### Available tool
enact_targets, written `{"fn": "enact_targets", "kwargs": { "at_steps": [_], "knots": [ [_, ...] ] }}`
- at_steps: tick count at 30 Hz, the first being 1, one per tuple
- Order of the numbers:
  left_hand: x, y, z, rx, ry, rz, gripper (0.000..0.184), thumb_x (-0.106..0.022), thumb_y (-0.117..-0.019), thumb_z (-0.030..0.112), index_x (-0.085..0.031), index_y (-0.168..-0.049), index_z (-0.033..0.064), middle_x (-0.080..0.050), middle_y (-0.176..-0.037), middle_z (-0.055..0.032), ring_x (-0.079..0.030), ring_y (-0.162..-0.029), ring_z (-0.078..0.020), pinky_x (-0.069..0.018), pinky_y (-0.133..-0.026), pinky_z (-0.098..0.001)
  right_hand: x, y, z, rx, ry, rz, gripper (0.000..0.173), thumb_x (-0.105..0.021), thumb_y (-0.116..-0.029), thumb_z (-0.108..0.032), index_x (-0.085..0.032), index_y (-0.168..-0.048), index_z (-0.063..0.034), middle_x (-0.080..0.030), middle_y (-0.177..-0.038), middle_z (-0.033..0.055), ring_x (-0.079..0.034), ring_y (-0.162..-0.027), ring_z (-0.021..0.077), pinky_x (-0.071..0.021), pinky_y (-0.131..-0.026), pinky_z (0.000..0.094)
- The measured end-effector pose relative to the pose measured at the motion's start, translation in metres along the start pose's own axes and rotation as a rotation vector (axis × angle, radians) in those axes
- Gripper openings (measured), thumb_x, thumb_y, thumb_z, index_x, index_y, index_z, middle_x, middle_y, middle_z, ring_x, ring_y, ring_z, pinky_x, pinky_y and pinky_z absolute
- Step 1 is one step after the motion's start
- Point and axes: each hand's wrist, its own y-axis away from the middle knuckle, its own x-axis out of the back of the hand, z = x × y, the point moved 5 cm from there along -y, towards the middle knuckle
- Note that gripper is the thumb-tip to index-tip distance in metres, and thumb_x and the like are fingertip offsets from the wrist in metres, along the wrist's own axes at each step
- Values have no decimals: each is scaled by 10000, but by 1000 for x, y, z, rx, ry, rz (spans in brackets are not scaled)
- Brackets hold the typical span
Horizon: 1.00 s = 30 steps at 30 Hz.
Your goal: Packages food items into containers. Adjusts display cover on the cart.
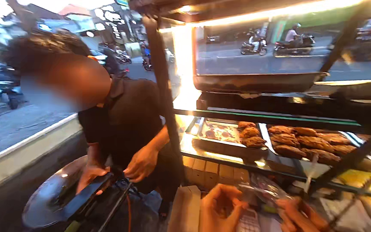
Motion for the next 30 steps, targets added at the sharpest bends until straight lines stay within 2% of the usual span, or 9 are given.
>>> {"fn": "enact_targets", "kwargs": {
  "at_steps": [4, 8, 12, 15, 17, 19, 22, 27, 30],
  "knots": [
    [-28, 4, -3, 24, 109, -131, 385, -846, -798, 47, -689, -1135, -52, -729, -1014, -96, -725, -880, -166, -639, -815, -339, -28, 16, -5, 114, 140, 59, 167, -747, -911, -51, -678, -1045, -123, -738, -884, -32, -638, -609, 32, -549, -514, 207],
    [-29, 0, -5, 65, 188, -63, 116, -800, -825, -12, -770, -935, 6, -753, -905, -85, -726, -785, -139, -633, -736, -291, -23, 18, 5, -30, -65, 52, 115, -585, -1030, -113, -697, -1009, -99, -707, -788, -1, -598, -552, 21, -510, -494, 177],
    [-19, -4, -19, 45, 119, 23, 44, -712, -909, 2, -744, -938, -3, -718, -874, -62, -696, -746, -119, -621, -706, -269, -12, 18, 9, -70, -238, 11, 153, -562, -1051, -173, -683, -1022, -85, -627, -730, -21, -505, -515, -14, -432, -464, 144],
    [-23, -3, -30, 105, 151, 27, 107, -628, -967, 10, -729, -968, -25, -714, -892, -72, -692, -790, -128, -613, -750, -277, -9, 20, 10, 8, -150, 14, 68, -584, -1035, -152, -639, -1052, -114, -608, -762, -40, -487, -511, -19, -433, -456, 147],
    [-36, -2, -35, 254, 295, -39, 144, -541, -1011, 7, -681, -992, -20, -710, -888, -69, -691, -796, -127, -606, -770, -295, -6, 25, 4, 94, 50, 64, 156, -675, -972, -95, -649, -1124, -74, -653, -803, -35, -520, -531, -1, -461, -465, 176],
    [-51, 1, -36, 427, 474, -115, 207, -438, -1059, 61, -630, -985, 32, -695, -892, -47, -686, -818, -113, -596, -801, -299, -1, 31, -2, 195, 259, 120, 142, -736, -926, -72, -709, -1064, -52, -693, -817, -34, -558, -549, 2, -480, -469, 184],
    [-69, 7, -42, 559, 610, -271, 304, -373, -1091, 141, -651, -983, 84, -719, -880, -25, -700, -817, -100, -600, -807, -305, 10, 40, -7, 201, 230, 124, 60, -647, -990, -79, -691, -1031, -80, -667, -793, -55, -547, -548, -4, -479, -479, 179],
    [-92, 8, -50, 426, 499, -761, 194, -547, -1053, 235, -706, -999, 136, -688, -871, 61, -632, -782, -22, -544, -729, -229, 23, 55, -1, 1, -211, 101, 206, -468, -1100, -234, -645, -1042, -144, -649, -837, -53, -478, -534, -37, -426, -485, 132],
    [-99, 4, -56, 406, 525, -830, 159, -596, -1030, 212, -722, -992, 124, -715, -910, 36, -666, -846, -46, -568, -797, -256, 34, 66, -1, 1, -206, 73, 256, -436, -1108, -275, -631, -992, -158, -597, -785, -85, -435, -507, -51, -381, -449, 118]
  ]
}}
